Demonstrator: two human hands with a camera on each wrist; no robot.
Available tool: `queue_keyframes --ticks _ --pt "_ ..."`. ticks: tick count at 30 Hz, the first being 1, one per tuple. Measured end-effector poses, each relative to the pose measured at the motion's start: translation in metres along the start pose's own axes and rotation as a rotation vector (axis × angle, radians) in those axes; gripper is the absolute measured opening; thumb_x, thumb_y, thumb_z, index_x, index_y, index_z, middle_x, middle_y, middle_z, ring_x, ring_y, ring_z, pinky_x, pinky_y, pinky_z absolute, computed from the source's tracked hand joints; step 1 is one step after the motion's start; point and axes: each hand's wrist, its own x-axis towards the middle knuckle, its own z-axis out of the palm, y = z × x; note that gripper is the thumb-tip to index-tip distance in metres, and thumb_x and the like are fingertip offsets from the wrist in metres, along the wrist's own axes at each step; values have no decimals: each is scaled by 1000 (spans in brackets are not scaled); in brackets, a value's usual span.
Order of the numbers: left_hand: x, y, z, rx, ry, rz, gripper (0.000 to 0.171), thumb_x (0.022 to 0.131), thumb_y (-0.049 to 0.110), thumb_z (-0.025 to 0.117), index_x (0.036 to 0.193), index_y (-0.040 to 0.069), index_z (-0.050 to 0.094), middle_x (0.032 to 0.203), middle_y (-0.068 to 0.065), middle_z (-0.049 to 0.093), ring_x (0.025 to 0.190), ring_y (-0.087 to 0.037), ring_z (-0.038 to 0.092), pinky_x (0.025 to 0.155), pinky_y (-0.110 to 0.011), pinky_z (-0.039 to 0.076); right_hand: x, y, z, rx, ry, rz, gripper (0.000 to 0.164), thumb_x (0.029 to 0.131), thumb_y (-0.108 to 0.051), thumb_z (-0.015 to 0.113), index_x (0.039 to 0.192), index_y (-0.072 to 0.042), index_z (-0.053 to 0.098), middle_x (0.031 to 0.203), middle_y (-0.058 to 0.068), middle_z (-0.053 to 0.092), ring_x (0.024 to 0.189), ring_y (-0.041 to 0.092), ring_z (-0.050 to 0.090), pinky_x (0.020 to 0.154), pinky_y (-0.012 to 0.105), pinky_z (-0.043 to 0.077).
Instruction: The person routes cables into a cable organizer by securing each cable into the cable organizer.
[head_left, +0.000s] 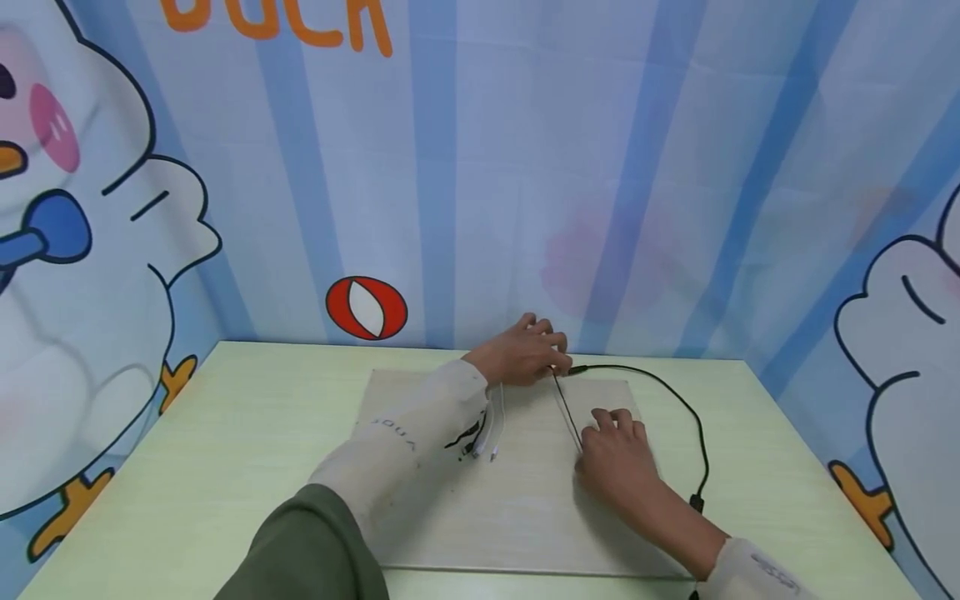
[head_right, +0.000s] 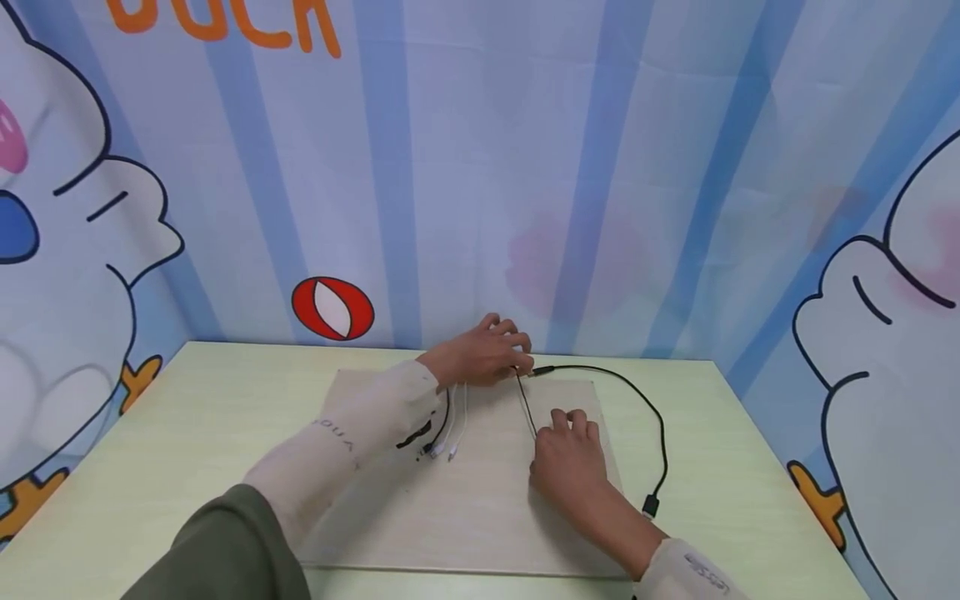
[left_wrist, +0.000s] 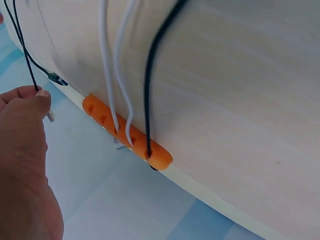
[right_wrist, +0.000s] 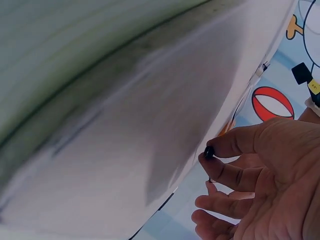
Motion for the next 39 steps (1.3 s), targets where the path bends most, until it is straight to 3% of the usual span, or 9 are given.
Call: queue_keyframes --ticks 6,11,19,24,32,39 --pt "-10 -4 -2 7 1 7 21 122 23 52 122 29 71 146 6 67 121 -24 57 107 -46 36 5 -10 -1 23 -27 -7 10 94 -7 74 94 3 76 147 29 68 133 52 57 107 66 50" --pt "-18 -9 -2 9 -11 5 18 120 19 54 116 25 70 140 5 67 117 -24 56 106 -44 33 9 -19 -1 24 -36 -9 11 95 -7 75 95 3 76 148 28 67 135 52 56 108 66 49" --pt "-20 -20 6 68 -43 -11 16 120 27 56 113 30 70 140 7 67 121 -22 56 109 -44 36 19 -34 -1 14 -77 -6 13 97 -9 76 101 3 78 151 27 66 137 50 56 110 64 49" --pt "-22 -23 6 119 -50 -19 23 121 27 54 113 34 75 145 8 66 126 -22 57 112 -46 39 22 -42 -1 17 -67 -29 13 98 -10 76 101 2 78 151 26 66 136 49 57 109 63 50" --pt "-24 -26 3 123 -82 -53 26 118 29 61 116 41 84 156 9 62 140 -21 54 122 -47 38 27 -53 1 45 -68 -38 13 99 -10 76 105 1 79 151 24 67 135 48 57 108 62 50" --pt "-26 -29 7 151 -66 -50 26 117 30 64 113 41 87 152 9 64 134 -20 54 120 -47 38 32 -59 4 44 -75 -30 16 100 -11 77 109 1 81 152 23 66 137 47 58 109 61 51"
